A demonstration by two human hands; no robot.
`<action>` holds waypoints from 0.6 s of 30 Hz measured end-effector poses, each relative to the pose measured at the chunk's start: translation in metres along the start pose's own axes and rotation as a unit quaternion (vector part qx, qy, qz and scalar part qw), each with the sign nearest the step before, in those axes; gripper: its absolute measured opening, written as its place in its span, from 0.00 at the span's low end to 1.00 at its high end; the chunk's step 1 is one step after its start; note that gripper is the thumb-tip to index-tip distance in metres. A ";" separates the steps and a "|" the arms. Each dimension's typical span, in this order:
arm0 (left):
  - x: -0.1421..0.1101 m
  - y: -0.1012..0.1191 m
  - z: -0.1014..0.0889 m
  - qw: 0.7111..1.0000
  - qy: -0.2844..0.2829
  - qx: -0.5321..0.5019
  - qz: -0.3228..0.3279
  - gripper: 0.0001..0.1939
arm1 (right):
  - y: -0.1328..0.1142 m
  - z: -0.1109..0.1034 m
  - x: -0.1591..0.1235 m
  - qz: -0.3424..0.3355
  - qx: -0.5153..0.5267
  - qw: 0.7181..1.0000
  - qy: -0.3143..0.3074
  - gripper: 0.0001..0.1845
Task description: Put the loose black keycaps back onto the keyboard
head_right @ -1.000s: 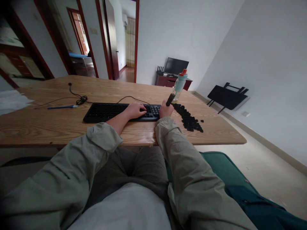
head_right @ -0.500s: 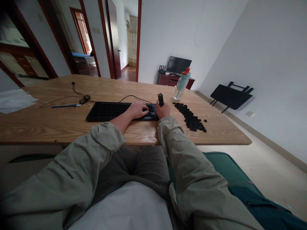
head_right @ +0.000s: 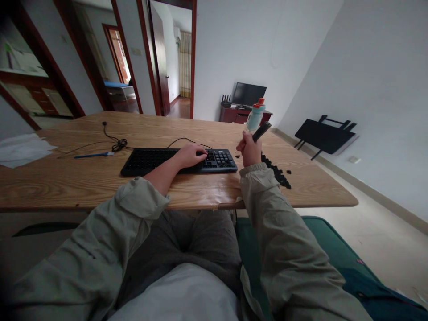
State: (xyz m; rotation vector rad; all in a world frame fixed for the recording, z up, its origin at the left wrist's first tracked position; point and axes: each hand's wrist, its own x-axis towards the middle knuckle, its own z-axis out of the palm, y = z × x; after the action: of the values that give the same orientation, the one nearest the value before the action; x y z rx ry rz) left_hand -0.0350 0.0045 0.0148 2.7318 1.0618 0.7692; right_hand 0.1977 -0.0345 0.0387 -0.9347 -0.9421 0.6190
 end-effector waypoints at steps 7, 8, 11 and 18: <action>-0.007 -0.013 -0.007 1.000 0.014 -0.003 -0.022 0.15 | 0.009 -0.011 0.011 0.028 0.041 0.999 0.017 0.25; -0.007 -0.014 -0.007 1.000 0.015 -0.005 -0.022 0.14 | 0.007 -0.014 0.013 0.016 0.020 1.000 0.018 0.25; -0.010 -0.018 -0.008 1.000 0.011 -0.013 -0.023 0.14 | -0.015 -0.038 0.018 -0.050 -0.110 0.993 -0.015 0.19; -0.015 -0.020 -0.012 0.999 0.011 -0.029 -0.026 0.15 | -0.084 -0.138 -0.007 -0.078 -0.496 0.849 -0.162 0.09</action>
State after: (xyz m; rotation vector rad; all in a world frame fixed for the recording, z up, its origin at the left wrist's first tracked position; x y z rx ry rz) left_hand -0.0628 0.0087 0.0136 2.6420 1.0935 0.8102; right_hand 0.3207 -0.1340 0.0735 -1.6714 -1.6905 0.0972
